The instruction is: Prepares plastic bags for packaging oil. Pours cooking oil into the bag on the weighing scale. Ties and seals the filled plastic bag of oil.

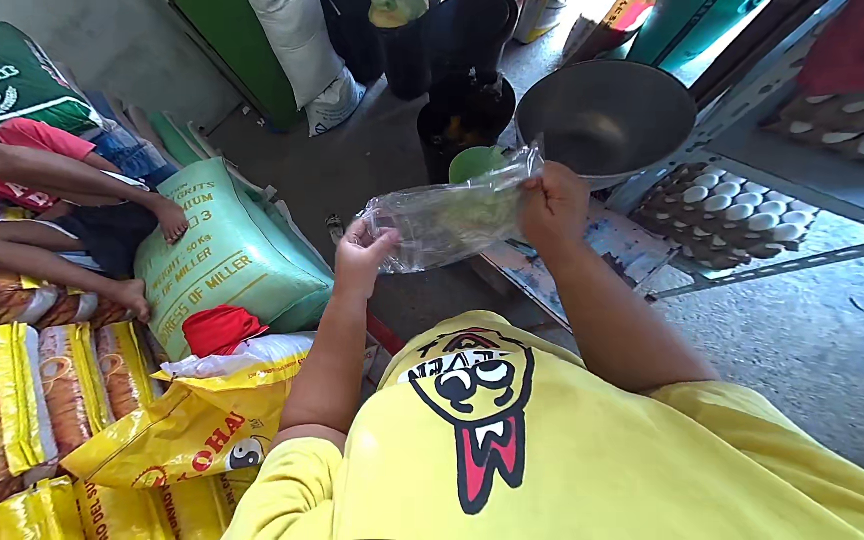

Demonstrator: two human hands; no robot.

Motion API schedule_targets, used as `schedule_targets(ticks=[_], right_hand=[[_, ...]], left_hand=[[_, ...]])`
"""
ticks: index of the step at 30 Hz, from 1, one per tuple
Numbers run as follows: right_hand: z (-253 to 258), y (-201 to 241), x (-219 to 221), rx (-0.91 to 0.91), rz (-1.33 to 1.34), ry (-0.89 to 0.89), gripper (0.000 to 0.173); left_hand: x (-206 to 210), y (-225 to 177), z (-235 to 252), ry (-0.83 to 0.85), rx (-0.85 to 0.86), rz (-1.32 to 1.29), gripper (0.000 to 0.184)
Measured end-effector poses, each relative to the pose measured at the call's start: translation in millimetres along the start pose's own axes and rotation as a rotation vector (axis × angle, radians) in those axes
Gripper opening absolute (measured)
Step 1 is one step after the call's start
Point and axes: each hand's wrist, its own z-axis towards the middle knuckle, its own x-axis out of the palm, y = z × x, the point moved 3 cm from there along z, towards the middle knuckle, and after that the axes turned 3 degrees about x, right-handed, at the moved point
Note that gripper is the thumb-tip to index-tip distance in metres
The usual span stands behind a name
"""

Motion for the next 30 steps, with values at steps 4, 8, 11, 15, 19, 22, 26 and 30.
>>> schedule_targets(ticks=[4,8,11,15,19,22,26,30], right_hand=[[-12,16,-1,-0.303,0.092,-0.195,0.029],[-16,17,-6,-0.150,0.154,-0.329,0.029],[-20,10,-1,0.113,0.265,-0.403,0.029],[-27,4,10,0.453,0.428,-0.313,0.028],[-40,-2,24,0.865,0.498,-0.210,0.036],[-50,-17,32,0.999,0.495,-0.176,0.043],[-59,-26,36,0.923,0.511,-0.298,0.039],[-56,-18,33,0.751,0.561,-0.445,0.032]], left_hand=[[-23,0,28,-0.492,0.096,-0.065,0.016],[-15,2,4,-0.537,0.399,0.032,0.045],[5,26,-31,-0.397,0.734,0.227,0.031],[32,30,-33,-0.231,0.719,0.248,0.055],[41,0,-18,-0.053,0.773,0.183,0.014],[37,-29,-6,0.194,0.913,0.222,0.017],[31,-64,-4,0.143,0.990,0.267,0.017],[28,-76,-6,-0.028,0.969,0.269,0.069]])
